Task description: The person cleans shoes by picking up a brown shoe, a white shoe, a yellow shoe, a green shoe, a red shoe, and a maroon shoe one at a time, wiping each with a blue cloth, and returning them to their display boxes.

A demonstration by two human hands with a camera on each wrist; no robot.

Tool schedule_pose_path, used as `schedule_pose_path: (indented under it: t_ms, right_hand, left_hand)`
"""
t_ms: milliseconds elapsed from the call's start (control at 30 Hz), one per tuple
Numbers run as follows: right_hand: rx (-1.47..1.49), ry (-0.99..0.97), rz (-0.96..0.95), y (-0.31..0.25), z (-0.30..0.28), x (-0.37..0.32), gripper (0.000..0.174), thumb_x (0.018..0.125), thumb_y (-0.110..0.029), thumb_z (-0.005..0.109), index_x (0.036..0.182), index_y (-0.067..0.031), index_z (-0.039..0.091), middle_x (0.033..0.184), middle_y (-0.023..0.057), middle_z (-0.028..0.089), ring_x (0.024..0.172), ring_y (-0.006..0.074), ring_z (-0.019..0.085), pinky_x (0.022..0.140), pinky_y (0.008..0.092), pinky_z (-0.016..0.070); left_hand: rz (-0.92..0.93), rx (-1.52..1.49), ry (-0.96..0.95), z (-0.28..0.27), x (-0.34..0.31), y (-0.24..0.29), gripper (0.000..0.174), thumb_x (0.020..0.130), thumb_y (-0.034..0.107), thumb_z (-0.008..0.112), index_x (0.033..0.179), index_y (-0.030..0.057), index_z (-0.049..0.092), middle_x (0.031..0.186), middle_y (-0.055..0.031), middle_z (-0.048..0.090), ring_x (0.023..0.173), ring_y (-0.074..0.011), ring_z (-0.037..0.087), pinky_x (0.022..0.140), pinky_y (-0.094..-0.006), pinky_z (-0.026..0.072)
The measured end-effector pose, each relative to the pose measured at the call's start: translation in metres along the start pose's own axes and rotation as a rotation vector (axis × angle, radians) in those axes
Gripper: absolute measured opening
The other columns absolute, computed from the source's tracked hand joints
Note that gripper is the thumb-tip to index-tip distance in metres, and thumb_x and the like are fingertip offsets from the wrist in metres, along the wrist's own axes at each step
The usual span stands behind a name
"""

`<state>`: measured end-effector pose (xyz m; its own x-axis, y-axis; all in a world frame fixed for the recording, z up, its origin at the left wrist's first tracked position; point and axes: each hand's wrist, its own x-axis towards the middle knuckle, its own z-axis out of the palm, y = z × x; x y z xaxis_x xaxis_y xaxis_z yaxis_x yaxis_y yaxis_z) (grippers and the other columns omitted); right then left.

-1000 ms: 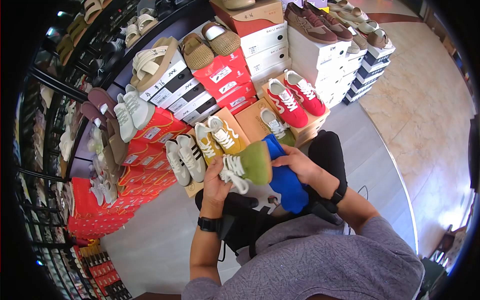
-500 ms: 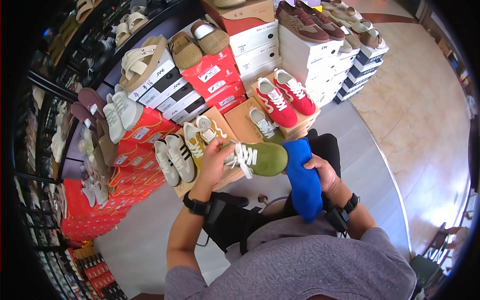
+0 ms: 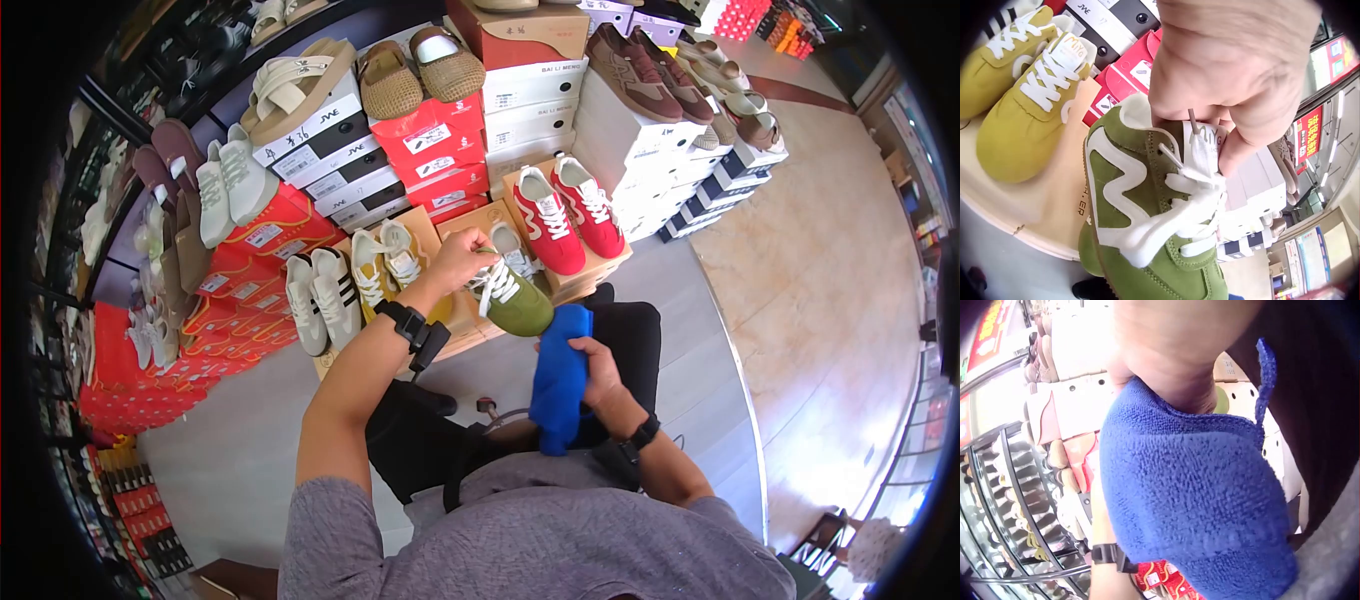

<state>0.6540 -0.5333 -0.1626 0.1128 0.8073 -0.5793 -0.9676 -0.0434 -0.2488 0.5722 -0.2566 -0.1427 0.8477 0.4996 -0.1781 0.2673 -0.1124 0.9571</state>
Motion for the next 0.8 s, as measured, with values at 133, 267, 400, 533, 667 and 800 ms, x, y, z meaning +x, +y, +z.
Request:
schedule_pose_path:
  t_ms: [133, 267, 400, 533, 667, 800]
  right_hand:
    - [-0.083, 0.047, 0.011, 0.017, 0.004, 0.035, 0.033, 0.075, -0.012, 0.054, 0.105, 0.0015, 0.052, 0.095, 0.0172, 0.061, 0.082, 0.0292, 0.061, 0.075, 0.0418, 0.0516]
    - [-0.08, 0.131, 0.035, 0.031, -0.006, 0.078, 0.025, 0.072, -0.008, 0.056, 0.096, -0.002, 0.053, 0.084, 0.0129, 0.059, 0.075, 0.0272, 0.059, 0.069, 0.0419, 0.0522]
    - [-0.066, 0.187, 0.135, 0.031, -0.015, 0.111, 0.027, 0.072, -0.007, 0.056, 0.099, -0.0034, 0.051, 0.086, 0.013, 0.058, 0.075, 0.0275, 0.059, 0.069, 0.0425, 0.0521]
    - [-0.104, 0.237, 0.105, 0.032, -0.024, 0.136, 0.027, 0.073, -0.013, 0.057, 0.096, 0.0006, 0.055, 0.086, 0.0138, 0.061, 0.076, 0.0285, 0.06, 0.075, 0.0406, 0.0499]
    - [-0.07, 0.228, 0.136, 0.03, -0.027, 0.151, 0.03, 0.073, -0.004, 0.055, 0.103, -0.0055, 0.048, 0.086, 0.0122, 0.057, 0.075, 0.0271, 0.058, 0.069, 0.0428, 0.0516]
    - [-0.122, 0.235, 0.117, 0.031, -0.016, 0.157, 0.032, 0.072, -0.002, 0.056, 0.104, -0.0059, 0.049, 0.086, 0.0115, 0.057, 0.075, 0.0264, 0.058, 0.068, 0.0415, 0.0514]
  left_hand:
    - [0.017, 0.085, 0.015, -0.009, 0.024, -0.025, 0.013, 0.074, 0.001, 0.067, 0.081, 0.0018, 0.055, 0.076, -0.0031, 0.06, 0.067, -0.0089, 0.056, 0.058, -0.0231, 0.0452]
    - [0.052, 0.254, 0.016, -0.019, 0.047, -0.048, 0.015, 0.072, 0.004, 0.068, 0.08, 0.0017, 0.056, 0.074, -0.0034, 0.059, 0.068, -0.0098, 0.056, 0.059, -0.0248, 0.0451]
    - [-0.038, 0.46, 0.057, -0.013, 0.053, -0.051, 0.02, 0.069, 0.013, 0.069, 0.08, 0.0035, 0.056, 0.074, -0.011, 0.06, 0.071, -0.0238, 0.06, 0.062, -0.0341, 0.0459]
    - [0.008, 0.539, 0.106, -0.01, 0.062, -0.077, 0.018, 0.069, 0.012, 0.068, 0.08, 0.0043, 0.056, 0.075, -0.0117, 0.06, 0.071, -0.0262, 0.059, 0.063, -0.0359, 0.0453]
    - [-0.069, 0.58, 0.069, -0.004, 0.067, -0.094, 0.015, 0.071, 0.014, 0.065, 0.08, 0.0048, 0.056, 0.075, -0.0119, 0.06, 0.072, -0.0276, 0.059, 0.064, -0.0368, 0.0458]
    - [-0.085, 0.689, 0.044, 0.003, 0.067, -0.098, 0.01, 0.075, 0.014, 0.058, 0.079, 0.0057, 0.055, 0.077, -0.0117, 0.061, 0.075, -0.0304, 0.06, 0.064, -0.039, 0.0461]
